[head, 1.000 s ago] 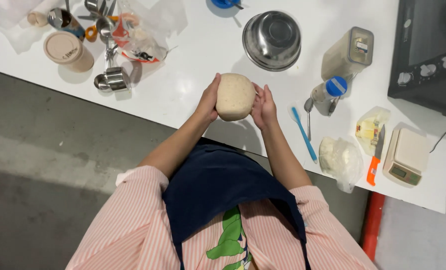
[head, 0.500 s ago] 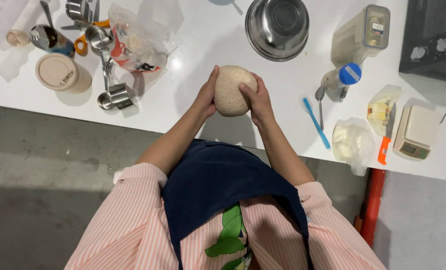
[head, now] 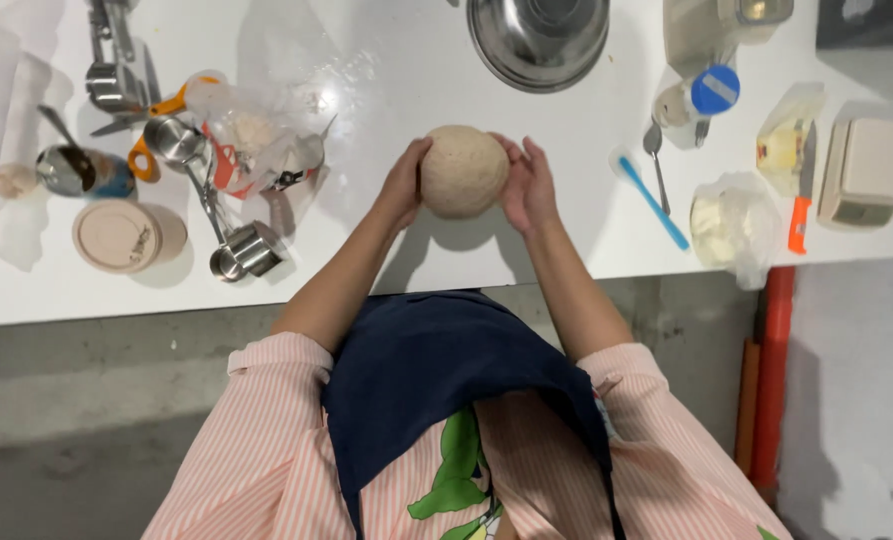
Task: Kneading and shaping a piece of dough on a clean workbench.
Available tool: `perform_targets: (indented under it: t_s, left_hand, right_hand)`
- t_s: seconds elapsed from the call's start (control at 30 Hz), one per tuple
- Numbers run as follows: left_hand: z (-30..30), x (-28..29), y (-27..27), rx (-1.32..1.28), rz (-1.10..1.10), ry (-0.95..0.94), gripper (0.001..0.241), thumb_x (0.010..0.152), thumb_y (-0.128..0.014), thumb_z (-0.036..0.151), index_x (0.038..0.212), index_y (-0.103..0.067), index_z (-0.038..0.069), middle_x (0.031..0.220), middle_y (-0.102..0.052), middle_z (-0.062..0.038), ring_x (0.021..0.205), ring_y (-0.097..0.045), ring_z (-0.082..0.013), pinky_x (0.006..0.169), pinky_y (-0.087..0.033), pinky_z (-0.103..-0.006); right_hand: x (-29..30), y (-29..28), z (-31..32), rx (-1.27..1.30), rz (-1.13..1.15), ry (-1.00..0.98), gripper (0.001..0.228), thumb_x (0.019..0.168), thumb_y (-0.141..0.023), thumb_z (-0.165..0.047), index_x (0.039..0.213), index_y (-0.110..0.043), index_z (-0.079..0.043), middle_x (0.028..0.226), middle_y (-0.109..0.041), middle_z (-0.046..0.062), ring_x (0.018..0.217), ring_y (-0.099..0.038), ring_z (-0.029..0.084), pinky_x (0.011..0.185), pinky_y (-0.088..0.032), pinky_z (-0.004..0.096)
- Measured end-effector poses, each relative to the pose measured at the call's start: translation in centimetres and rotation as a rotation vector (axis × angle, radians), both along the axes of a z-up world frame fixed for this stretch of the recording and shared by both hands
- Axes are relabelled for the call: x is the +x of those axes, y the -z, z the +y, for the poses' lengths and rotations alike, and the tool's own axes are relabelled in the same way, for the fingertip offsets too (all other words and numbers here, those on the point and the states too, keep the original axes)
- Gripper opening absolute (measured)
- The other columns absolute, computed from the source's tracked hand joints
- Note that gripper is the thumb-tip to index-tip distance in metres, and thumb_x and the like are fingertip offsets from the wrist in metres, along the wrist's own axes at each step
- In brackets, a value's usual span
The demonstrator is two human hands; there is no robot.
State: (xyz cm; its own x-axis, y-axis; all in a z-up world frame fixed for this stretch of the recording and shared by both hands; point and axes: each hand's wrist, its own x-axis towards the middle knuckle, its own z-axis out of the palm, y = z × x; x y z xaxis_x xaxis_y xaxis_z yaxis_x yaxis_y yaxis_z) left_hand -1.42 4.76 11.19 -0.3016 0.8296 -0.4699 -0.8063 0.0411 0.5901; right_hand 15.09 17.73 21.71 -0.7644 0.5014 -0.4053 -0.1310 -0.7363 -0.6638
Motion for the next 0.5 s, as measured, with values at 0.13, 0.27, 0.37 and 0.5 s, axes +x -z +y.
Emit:
perform_targets:
  t_s: [0.13,0.27,0.37,0.5]
  left_hand:
    - [0.5,-2.2,-3.7,-0.139,0.451,0.277,0.057,0.119,-0.052,0.047,0.122,-0.048,-0.010,0.120,-0.051,-0.044,0.103,-0.052,-0.0550,0.092,-0.041,-0.0649]
    - [0.5,-2.3,-5.3,0.109,1.446,0.540,0.030,0.085,-0.075,0.042,0.103,-0.078,0.017,0.117,-0.073,-0.011,0.119,-0.062,-0.0309,0.103,-0.037,-0.0587]
    - [1.8,-2.9,-4.3,0.088,1.743,0.254,0.029,0.084,-0.074,0.034,0.108,-0.075,0.018,0.120,-0.071,-0.009,0.125,-0.057,-0.0325,0.110,-0.022,-0.0664]
    - [4.8,-2.7,-3.0,-0.175,1.478,0.164,0.030,0.107,-0.060,0.027,0.131,-0.070,0.013,0.130,-0.067,-0.009,0.131,-0.056,-0.0281,0.126,-0.028,-0.0553]
  right_hand:
    - [2.7,4.2,5.8,0.174,0.300,-0.039,0.057,0.120,-0.046,-0.049,0.103,-0.065,0.002,0.112,-0.071,0.018,0.121,-0.064,0.033,0.120,-0.044,0.046]
    - [4.1,4.0,7.8,0.288,-0.052,0.175,0.042,0.114,-0.046,-0.039,0.101,-0.064,-0.003,0.102,-0.073,0.013,0.108,-0.069,0.028,0.108,-0.048,0.044]
    - [5.3,4.1,7.0,0.212,-0.247,0.243,0.036,0.109,-0.047,-0.035,0.108,-0.066,-0.005,0.104,-0.073,0.010,0.101,-0.070,0.022,0.096,-0.052,0.039]
    - [7.5,7.1,4.3,0.180,-0.472,0.242,0.032,0.106,-0.049,-0.029,0.109,-0.068,-0.003,0.101,-0.074,0.011,0.092,-0.072,0.019,0.087,-0.061,0.034]
